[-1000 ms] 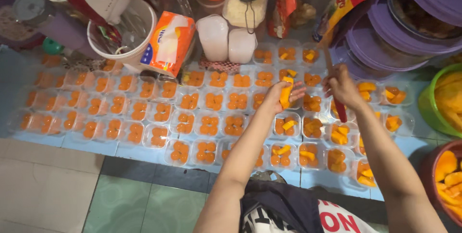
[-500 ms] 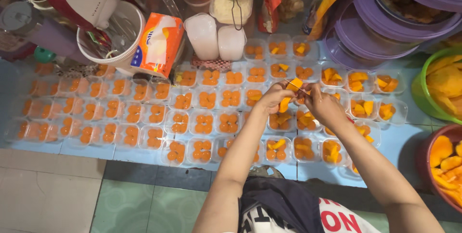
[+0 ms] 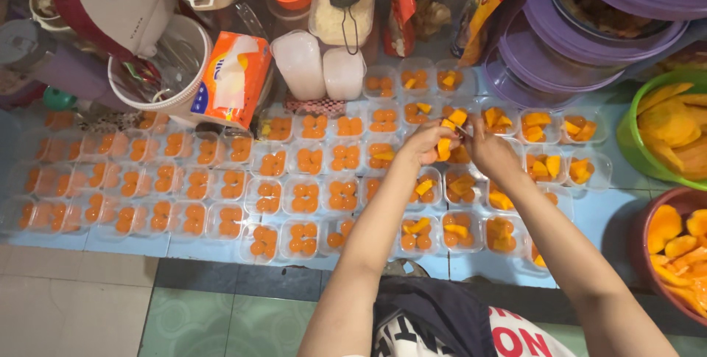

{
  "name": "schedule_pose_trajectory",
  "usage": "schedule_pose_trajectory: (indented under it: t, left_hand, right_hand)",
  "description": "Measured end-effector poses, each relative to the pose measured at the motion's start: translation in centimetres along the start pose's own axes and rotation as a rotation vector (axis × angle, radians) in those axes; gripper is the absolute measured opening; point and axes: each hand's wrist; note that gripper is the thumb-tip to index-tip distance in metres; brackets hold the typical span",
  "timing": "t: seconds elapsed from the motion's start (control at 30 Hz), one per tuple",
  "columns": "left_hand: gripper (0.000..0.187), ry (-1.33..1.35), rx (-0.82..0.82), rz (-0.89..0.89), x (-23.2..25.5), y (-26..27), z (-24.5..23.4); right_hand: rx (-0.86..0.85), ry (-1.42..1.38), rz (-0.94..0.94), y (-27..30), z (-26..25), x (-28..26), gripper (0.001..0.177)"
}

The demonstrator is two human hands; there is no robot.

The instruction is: The person cuts mango slices into smaller pieces using a knife and places them into clear plastic containers arranged on a table. The person repeatedly picks up mango slices, cuts them, and distributes the pieces across multiple containers.

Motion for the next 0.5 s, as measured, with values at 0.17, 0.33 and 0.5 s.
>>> schedule_pose_trajectory:
  t: [0.17, 0.33, 0.5]
  left_hand:
    - [0.034, 0.034, 0.049, 0.005, 0.9, 0.0, -0.7]
    - [0.079, 0.486, -0.176, -0.039, 2.6, 2.8, -2.0]
    - [0.126, 0.497, -0.296, -0.021, 3.9, 5.3, -1.9]
  right_hand:
    - [-0.006, -0.179, 0.065, -2.5, -0.4, 0.8, 0.06]
    - [0.152, -0.304, -0.142, -1.4, -2.6, -0.1, 0.058]
    - [-0.108, -0.184, -0.136, 1.6, -4.0, -4.4, 0.048]
Point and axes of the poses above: each hand's wrist, its own y-axis away from the middle knuckle, its own z-axis out of the palm, x = y × z, and after that the axes turned 6 degrees about z, right-handed
